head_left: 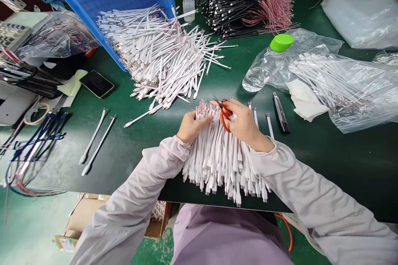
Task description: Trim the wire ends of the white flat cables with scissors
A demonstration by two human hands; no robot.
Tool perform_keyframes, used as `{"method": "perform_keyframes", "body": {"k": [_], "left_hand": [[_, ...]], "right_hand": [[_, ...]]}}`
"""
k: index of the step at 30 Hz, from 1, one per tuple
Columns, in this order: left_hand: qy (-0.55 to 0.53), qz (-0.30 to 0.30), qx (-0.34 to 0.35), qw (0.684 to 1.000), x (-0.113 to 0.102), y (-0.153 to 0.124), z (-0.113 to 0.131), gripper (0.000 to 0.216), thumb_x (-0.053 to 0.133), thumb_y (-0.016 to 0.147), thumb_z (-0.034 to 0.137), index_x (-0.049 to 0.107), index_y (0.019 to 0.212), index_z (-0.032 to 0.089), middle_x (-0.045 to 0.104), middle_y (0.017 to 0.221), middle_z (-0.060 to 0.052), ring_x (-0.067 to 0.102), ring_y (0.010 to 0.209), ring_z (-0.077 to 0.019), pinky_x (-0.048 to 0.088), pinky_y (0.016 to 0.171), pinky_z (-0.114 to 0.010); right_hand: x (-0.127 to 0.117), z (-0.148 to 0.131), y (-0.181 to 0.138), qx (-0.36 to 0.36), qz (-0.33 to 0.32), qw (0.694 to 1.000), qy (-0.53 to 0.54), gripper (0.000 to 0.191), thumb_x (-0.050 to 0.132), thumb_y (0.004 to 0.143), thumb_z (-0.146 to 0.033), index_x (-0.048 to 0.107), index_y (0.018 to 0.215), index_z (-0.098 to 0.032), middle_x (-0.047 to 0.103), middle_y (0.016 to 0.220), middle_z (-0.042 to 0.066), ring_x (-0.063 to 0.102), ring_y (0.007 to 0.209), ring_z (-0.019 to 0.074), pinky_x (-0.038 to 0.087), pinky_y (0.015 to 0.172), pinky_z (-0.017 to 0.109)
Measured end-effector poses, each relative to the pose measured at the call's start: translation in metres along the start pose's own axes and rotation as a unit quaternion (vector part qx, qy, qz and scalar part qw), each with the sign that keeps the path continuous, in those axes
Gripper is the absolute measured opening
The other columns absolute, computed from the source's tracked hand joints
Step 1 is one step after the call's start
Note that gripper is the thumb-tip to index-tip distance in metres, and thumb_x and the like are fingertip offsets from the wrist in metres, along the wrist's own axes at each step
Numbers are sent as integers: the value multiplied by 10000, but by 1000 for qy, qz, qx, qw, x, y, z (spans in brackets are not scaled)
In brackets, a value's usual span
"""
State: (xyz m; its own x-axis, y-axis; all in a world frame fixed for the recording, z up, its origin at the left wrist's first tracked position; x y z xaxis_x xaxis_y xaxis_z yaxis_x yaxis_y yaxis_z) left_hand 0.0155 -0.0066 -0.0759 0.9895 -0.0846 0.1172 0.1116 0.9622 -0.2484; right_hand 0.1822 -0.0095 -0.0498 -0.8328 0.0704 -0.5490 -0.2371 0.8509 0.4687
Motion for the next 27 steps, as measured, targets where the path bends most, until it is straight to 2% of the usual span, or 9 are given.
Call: {"method": "perform_keyframes", "body": {"k": [7, 11, 16, 21, 27], "left_hand": [[32, -5, 33, 999, 0, 0, -1, 341, 797, 610, 365, 720, 839, 123, 711, 811, -61, 631, 761, -200, 495, 755, -326], [34, -2, 33, 999, 1, -1, 1, 341, 794, 614, 368, 715, 840, 126, 714, 836, -64, 630, 762, -200, 492, 744, -321], [56, 1, 42, 998, 1, -2, 2, 319, 785, 622, 368, 713, 814, 124, 708, 798, -59, 623, 749, -201, 490, 735, -320], [43, 3, 43, 998, 2, -4, 4, 317, 790, 612, 361, 700, 806, 127, 714, 815, -57, 621, 751, -191, 482, 725, -304], [50, 10, 36, 998, 2, -3, 3, 322, 791, 611, 364, 703, 810, 127, 712, 815, -60, 617, 736, -192, 481, 712, -307]], "right_hand": [[-1, -1, 1, -4, 7, 1000, -15, 137, 517, 780, -111, 630, 809, -182, 432, 685, 0, 446, 616, 151, 369, 579, 279], [-1, -1, 1, -9, -10, 1000, -13, 164, 506, 780, -110, 635, 851, -182, 467, 705, 10, 479, 643, 162, 382, 590, 284], [-1, 1, 0, -10, 5, 1000, -27, 134, 504, 768, -102, 607, 805, -178, 500, 719, 22, 504, 646, 170, 388, 588, 291], [0, 3, 1, -43, 8, 998, -35, 119, 524, 760, -98, 578, 824, -182, 541, 755, 31, 544, 698, 183, 425, 629, 295], [0, 4, 0, -33, 11, 998, -49, 103, 531, 758, -93, 549, 751, -194, 557, 759, 40, 566, 735, 198, 434, 632, 297]]}}
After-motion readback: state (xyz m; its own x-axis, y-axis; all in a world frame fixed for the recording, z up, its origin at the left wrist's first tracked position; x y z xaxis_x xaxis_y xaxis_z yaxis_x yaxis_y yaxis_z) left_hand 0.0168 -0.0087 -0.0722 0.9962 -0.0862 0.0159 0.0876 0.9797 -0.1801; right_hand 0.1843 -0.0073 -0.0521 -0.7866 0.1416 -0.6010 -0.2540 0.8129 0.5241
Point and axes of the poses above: each hand's wrist, its own y-axis towards the middle knuckle, its own x-axis out of the palm, z = x × y, the point moved 1 cm from there along y, towards the middle knuckle
